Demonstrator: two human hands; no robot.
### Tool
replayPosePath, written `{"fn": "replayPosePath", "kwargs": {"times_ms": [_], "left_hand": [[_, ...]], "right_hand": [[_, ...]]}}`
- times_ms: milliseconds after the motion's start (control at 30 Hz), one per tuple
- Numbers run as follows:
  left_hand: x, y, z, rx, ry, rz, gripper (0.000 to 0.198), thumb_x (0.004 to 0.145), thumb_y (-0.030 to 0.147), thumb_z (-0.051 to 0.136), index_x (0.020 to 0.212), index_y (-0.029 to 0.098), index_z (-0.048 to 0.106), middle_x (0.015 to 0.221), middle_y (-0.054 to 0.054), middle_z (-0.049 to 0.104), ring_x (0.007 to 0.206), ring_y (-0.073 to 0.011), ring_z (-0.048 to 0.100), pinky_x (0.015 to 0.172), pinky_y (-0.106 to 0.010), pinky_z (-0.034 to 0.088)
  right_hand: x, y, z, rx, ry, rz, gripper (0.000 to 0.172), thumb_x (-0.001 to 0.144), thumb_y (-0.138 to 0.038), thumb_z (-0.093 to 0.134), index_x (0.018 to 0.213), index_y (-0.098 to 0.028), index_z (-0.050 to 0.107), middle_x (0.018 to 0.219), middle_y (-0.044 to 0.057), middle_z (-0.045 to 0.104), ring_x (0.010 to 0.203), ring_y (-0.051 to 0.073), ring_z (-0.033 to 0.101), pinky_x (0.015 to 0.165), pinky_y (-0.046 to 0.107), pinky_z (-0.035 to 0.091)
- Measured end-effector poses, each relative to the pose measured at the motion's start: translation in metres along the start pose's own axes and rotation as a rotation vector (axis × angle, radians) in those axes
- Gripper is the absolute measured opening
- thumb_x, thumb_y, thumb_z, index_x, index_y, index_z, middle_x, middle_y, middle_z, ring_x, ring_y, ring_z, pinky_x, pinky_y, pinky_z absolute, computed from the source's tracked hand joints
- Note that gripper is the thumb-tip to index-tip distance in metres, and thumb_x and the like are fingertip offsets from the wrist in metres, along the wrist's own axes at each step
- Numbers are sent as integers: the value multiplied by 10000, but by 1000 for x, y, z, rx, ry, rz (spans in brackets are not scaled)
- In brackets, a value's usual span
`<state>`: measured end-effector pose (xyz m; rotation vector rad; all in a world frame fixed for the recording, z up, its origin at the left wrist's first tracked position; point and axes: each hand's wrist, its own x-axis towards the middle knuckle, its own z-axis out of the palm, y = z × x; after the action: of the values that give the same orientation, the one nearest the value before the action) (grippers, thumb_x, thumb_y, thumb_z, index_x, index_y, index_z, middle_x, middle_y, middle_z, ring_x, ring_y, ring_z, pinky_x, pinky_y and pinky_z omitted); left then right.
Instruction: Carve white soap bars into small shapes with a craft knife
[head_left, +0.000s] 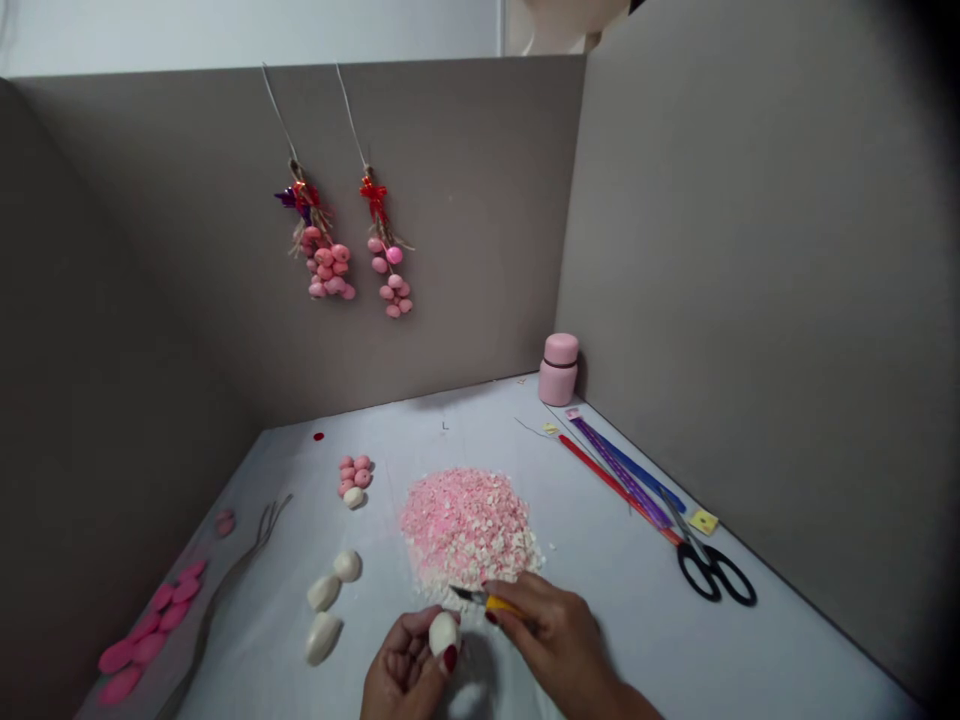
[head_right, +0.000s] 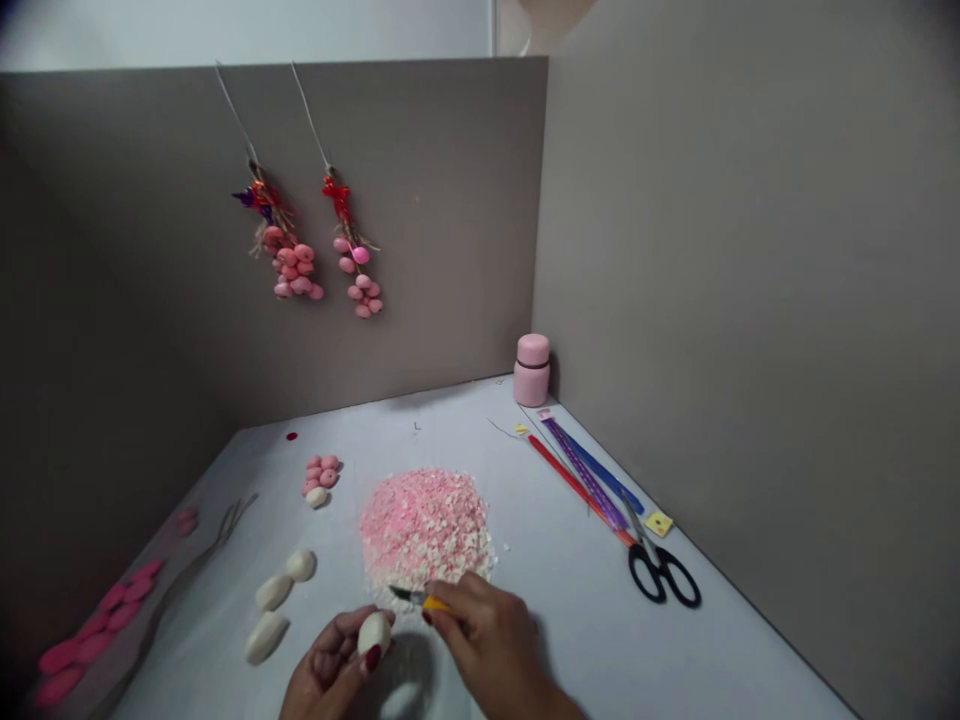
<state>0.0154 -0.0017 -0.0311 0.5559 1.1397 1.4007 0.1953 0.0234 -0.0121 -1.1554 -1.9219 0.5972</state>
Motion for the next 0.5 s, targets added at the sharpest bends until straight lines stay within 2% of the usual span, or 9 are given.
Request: {"fn": "replayPosePath", "kwargs": {"times_ms": [100, 233, 433, 500], "left_hand": [[2, -2, 0, 2, 25, 6, 443, 461, 379, 918, 787, 141, 735, 747, -109, 779, 736, -276, 714, 714, -353, 524], [4, -3, 0, -22, 43, 31, 477, 452, 396, 922, 814, 148, 737, 803, -125, 792, 791, -274, 721, 716, -326, 524], [-1, 4, 3, 1, 46, 62, 444, 435, 367, 929, 756, 123, 744, 782, -146, 787, 743, -269, 708, 704, -335, 523], [-4, 8, 4, 17, 25, 46, 420, 443, 362, 924, 739, 128, 738, 751, -134, 778, 727, -277, 704, 712, -353, 524]], "right_hand": [[1, 1, -1, 60, 46, 4, 291, 948, -402, 500, 981, -239, 738, 766, 46, 694, 666, 177, 655, 597, 258, 482], [-1, -6, 1, 93, -17, -90, 317, 941, -419, 502, 1005, -224, 743, 695, 47, 681, 609, 171, 642, 557, 260, 473], [-3, -10, 2, 27, -41, -141, 413, 962, -489, 426, 995, -232, 747, 640, 44, 645, 566, 170, 620, 514, 261, 445], [-2, -6, 1, 26, -40, -110, 398, 964, -478, 427, 996, -240, 744, 666, 45, 657, 600, 175, 633, 540, 262, 457]]}}
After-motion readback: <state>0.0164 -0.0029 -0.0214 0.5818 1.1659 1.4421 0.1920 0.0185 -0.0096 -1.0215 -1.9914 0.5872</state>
